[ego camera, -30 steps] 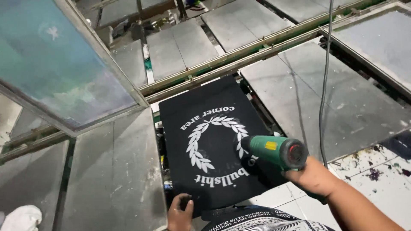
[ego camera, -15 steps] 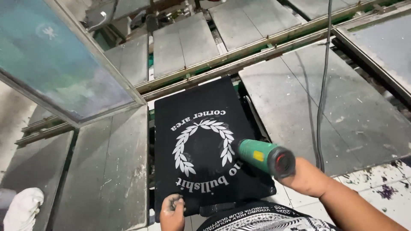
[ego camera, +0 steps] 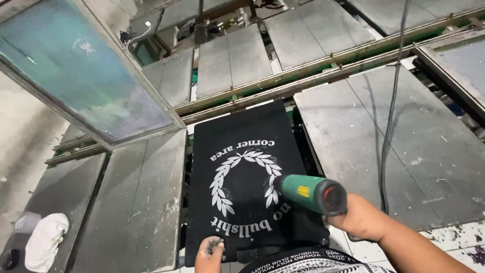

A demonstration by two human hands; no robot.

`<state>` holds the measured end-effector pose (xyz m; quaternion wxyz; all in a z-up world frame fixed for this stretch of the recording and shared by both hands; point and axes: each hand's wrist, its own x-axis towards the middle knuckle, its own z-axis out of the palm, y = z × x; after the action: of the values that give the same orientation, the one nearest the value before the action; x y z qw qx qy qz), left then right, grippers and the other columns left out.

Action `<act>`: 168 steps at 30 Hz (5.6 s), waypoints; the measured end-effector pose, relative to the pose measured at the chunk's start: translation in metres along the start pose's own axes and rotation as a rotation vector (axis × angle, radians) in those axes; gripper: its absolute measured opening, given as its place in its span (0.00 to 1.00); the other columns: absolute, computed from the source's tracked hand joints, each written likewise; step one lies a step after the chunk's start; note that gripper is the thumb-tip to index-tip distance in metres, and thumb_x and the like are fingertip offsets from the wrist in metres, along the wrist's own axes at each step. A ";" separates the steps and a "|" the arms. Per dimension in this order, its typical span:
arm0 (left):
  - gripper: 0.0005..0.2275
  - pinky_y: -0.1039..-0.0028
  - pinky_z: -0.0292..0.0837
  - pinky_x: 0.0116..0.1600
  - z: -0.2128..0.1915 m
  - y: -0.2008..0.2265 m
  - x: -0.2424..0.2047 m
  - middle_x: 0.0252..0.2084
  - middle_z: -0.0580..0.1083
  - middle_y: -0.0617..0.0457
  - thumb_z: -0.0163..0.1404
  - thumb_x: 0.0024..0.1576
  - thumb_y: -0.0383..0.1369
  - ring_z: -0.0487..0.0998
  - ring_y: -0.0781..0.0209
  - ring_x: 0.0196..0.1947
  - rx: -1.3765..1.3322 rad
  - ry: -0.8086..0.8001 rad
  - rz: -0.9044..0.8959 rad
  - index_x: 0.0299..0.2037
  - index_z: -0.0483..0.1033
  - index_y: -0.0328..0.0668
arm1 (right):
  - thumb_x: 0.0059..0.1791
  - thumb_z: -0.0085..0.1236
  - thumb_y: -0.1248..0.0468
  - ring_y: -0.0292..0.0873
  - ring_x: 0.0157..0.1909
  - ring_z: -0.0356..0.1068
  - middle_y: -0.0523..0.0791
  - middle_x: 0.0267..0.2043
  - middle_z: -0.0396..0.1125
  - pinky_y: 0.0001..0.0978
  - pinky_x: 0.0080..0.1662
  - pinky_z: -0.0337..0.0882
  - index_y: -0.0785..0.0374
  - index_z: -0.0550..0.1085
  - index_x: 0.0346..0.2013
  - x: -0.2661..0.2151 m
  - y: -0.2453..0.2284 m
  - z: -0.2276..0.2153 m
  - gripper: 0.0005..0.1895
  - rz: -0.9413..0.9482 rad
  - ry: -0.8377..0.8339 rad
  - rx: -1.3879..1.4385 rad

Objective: The person uses a squeegee to spread white ink across a screen printing frame placed over a black t-shirt. After completing the ink application, they lift the frame and use a green heat gun to dry the printed design on the t-shirt.

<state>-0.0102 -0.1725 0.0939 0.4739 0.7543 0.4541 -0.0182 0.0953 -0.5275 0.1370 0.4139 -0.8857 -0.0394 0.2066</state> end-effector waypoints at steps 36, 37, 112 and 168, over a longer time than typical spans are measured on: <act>0.07 0.66 0.66 0.34 0.006 -0.055 0.052 0.33 0.70 0.42 0.42 0.54 0.26 0.70 0.55 0.27 -0.577 -0.086 -0.104 0.41 0.67 0.34 | 0.36 0.61 0.56 0.36 0.35 0.72 0.40 0.29 0.74 0.25 0.43 0.70 0.55 0.78 0.29 -0.002 -0.029 -0.010 0.11 0.068 -0.051 0.007; 0.07 0.66 0.66 0.34 0.006 -0.055 0.052 0.33 0.70 0.42 0.42 0.54 0.26 0.70 0.55 0.27 -0.575 -0.087 -0.107 0.41 0.67 0.34 | 0.36 0.61 0.56 0.36 0.35 0.72 0.40 0.29 0.74 0.25 0.43 0.70 0.55 0.78 0.29 0.000 -0.026 -0.008 0.11 0.070 -0.052 0.007; 0.23 0.85 0.48 0.14 -0.048 -0.104 0.151 0.34 0.62 0.52 0.47 0.47 0.45 0.54 0.65 0.20 -1.459 -1.060 -0.007 0.50 0.61 0.47 | 0.32 0.57 0.69 0.41 0.29 0.69 0.47 0.25 0.73 0.34 0.35 0.72 0.67 0.80 0.27 -0.013 0.011 0.023 0.11 0.093 0.002 0.295; 0.23 0.80 0.60 0.23 -0.068 -0.069 0.181 0.39 0.65 0.50 0.46 0.47 0.49 0.62 0.62 0.29 -1.396 -1.743 -0.341 0.49 0.64 0.47 | 0.32 0.60 0.76 0.47 0.36 0.69 0.53 0.34 0.74 0.38 0.40 0.70 0.73 0.78 0.37 -0.092 -0.133 0.120 0.18 0.381 0.235 0.394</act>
<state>0.0205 0.0080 0.0008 0.9382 -0.0173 -0.0235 -0.3448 -0.0227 -0.3771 0.1987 0.5335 -0.7974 0.2166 0.1804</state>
